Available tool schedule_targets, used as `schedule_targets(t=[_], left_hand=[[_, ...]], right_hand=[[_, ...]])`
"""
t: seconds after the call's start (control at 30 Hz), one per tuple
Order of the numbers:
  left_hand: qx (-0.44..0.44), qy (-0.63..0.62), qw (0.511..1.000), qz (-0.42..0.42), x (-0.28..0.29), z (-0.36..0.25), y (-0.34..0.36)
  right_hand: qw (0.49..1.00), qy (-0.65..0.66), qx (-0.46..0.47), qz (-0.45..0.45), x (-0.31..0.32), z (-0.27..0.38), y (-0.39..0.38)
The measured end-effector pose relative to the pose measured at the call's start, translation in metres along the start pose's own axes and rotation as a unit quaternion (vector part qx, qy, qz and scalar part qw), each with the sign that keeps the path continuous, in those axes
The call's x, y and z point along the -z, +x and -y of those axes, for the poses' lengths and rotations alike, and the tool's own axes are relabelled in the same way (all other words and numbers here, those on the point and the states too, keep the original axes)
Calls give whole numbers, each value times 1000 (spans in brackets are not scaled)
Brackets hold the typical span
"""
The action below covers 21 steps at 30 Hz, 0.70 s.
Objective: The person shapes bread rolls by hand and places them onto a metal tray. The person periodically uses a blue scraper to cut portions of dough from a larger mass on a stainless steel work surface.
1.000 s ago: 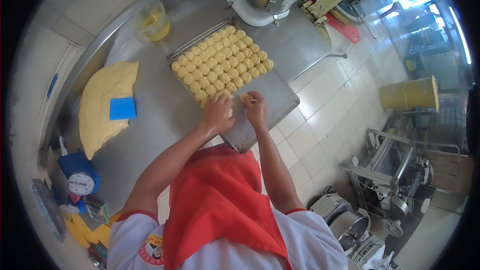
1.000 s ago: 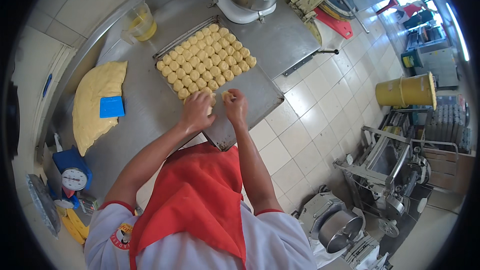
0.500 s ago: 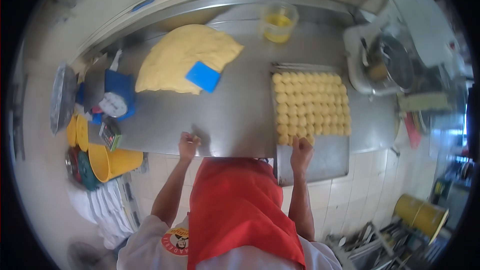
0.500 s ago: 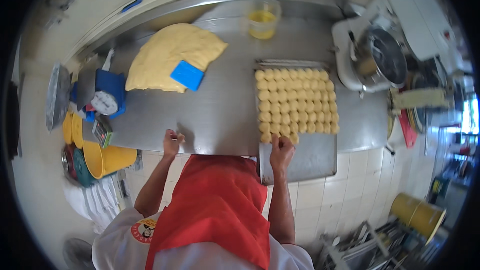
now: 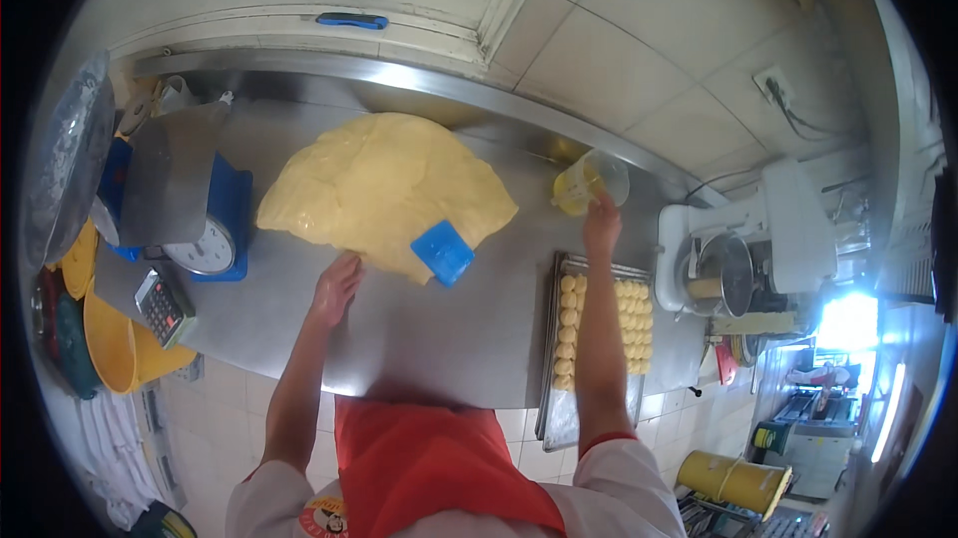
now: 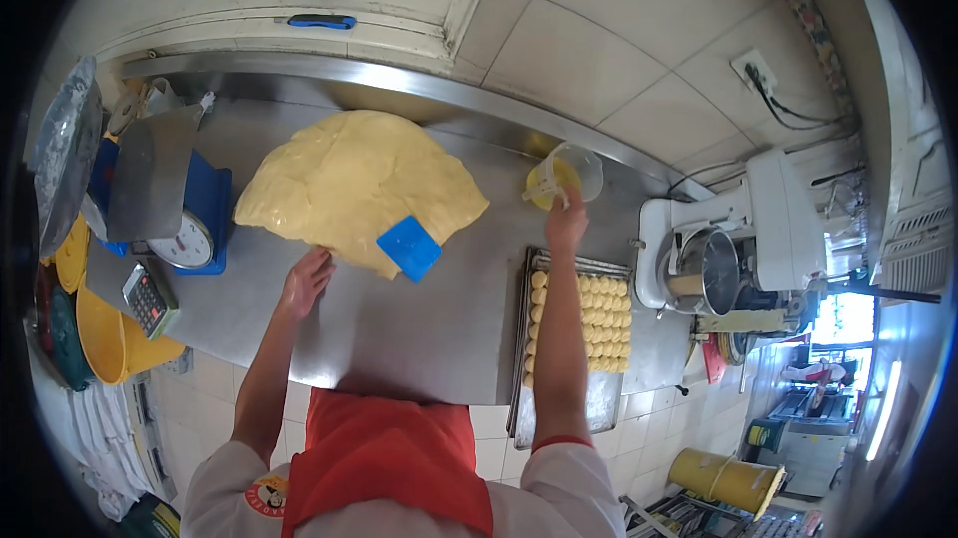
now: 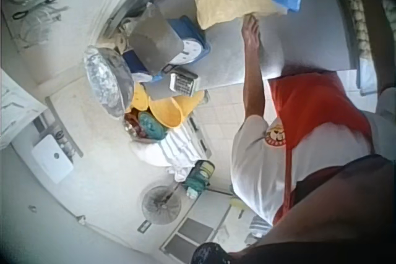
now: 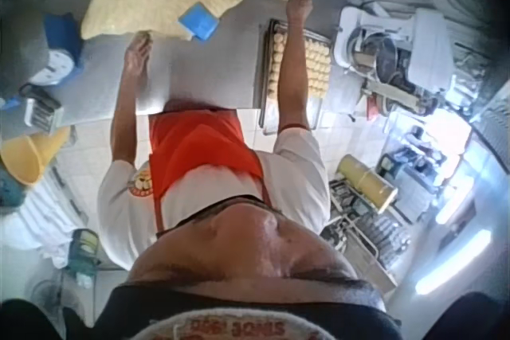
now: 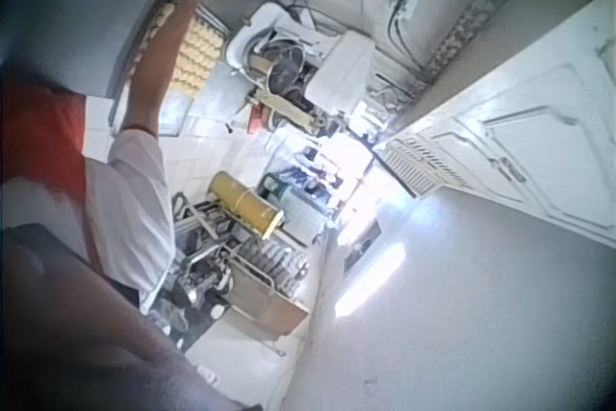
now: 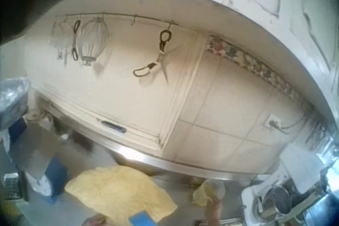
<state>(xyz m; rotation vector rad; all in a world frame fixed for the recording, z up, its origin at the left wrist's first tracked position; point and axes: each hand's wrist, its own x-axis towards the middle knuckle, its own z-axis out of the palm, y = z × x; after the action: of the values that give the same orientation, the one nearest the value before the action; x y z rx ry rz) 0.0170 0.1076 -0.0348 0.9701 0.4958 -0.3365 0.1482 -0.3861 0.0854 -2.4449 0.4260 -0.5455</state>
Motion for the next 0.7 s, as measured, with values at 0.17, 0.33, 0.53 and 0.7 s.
schedule_targets(t=[0.17, 0.33, 0.53, 0.7], left_hand=[[48, 138, 985, -93, 44, 18, -76], [49, 146, 974, -168, 32, 39, -128], [9, 126, 984, -127, -24, 71, -101], [-52, 70, 996, -7, -102, 88, -28]], right_hand=[[963, -226, 55, 133, -32, -53, 118], [889, -350, 149, 256, -57, -77, 148], [935, -312, -34, 168, -30, -68, 150], [867, -252, 400, -157, 2, -28, 48]])
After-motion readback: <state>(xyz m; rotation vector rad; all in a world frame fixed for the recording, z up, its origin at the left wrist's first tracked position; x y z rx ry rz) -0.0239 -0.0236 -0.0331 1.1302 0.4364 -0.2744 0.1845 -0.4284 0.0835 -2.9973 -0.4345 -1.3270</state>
